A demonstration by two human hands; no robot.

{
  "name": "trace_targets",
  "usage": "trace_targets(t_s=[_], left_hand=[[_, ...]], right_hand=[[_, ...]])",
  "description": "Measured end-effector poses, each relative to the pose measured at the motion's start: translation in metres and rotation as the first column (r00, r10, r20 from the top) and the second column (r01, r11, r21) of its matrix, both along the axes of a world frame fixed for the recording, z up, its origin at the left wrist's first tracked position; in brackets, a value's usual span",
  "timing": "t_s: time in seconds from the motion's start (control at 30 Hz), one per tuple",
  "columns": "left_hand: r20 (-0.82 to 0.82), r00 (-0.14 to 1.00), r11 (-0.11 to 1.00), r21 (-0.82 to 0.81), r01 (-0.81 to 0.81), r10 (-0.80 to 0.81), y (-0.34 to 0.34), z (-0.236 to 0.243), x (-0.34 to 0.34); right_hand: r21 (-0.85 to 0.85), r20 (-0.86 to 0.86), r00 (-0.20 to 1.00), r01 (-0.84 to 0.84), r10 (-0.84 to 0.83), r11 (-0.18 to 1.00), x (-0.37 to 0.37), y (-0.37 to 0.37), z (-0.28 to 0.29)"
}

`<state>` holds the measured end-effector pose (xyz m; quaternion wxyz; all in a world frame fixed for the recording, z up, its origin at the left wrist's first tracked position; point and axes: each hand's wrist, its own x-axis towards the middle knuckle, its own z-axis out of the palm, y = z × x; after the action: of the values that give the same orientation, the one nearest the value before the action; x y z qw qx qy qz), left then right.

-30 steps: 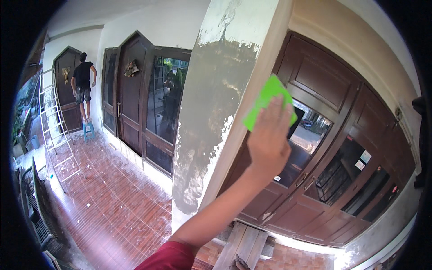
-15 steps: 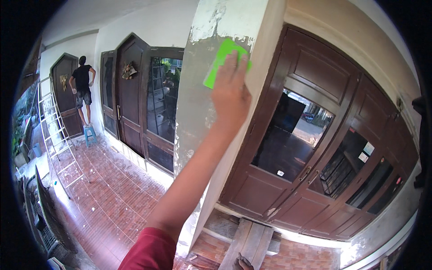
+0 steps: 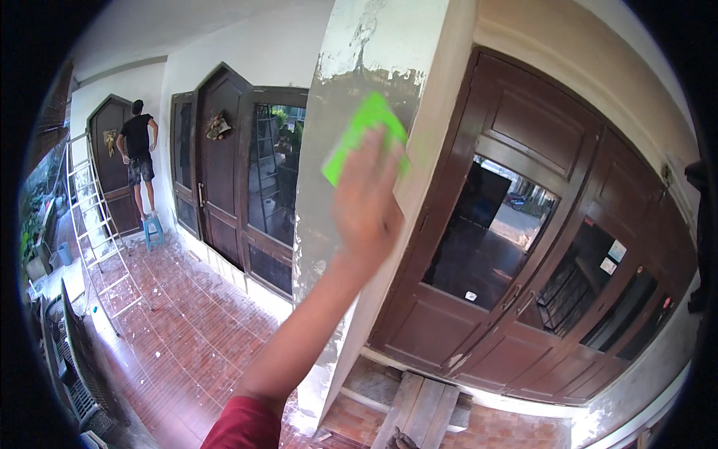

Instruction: The person applies plaster to a vertical wall column using a green plastic trowel and a metal hawk. They repeatedly scoop plaster from the hawk and smooth it onto the column surface, working from lower to higher sections.

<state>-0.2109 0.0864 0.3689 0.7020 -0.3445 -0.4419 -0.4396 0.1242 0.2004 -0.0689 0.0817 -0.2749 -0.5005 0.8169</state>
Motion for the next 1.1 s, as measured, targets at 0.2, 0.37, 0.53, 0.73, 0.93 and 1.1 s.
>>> trace_targets(t_s=[0.2,0.37,0.53,0.73,0.93,1.1], left_hand=[[0.261,0.965,0.995,0.099,0.001,-0.027,0.028,0.022,-0.013],[0.169,0.980,0.992,-0.054,0.115,-0.104,0.064,-0.001,0.021],[0.129,0.970,0.961,-0.158,0.226,-0.207,0.056,-0.024,0.052],[0.218,0.965,0.972,0.213,0.098,-0.145,0.019,-0.021,0.016],[0.407,0.909,0.980,0.200,0.005,-0.088,0.063,0.004,0.010],[0.379,0.922,0.907,0.412,-0.094,-0.077,0.095,0.056,0.019]], right_hand=[[0.010,0.036,0.999,-0.030,0.030,1.000,-0.010,-0.001,0.003],[0.008,0.064,0.995,-0.074,0.074,0.997,-0.014,0.001,0.015],[-0.025,0.090,0.990,-0.109,0.111,0.994,-0.012,0.006,0.016],[-0.010,0.047,0.997,-0.068,0.068,0.998,-0.008,0.019,-0.019],[-0.056,0.046,0.999,0.003,-0.001,0.998,-0.001,0.054,-0.030],[-0.109,0.048,0.998,0.043,-0.038,0.993,0.000,0.089,-0.013]])
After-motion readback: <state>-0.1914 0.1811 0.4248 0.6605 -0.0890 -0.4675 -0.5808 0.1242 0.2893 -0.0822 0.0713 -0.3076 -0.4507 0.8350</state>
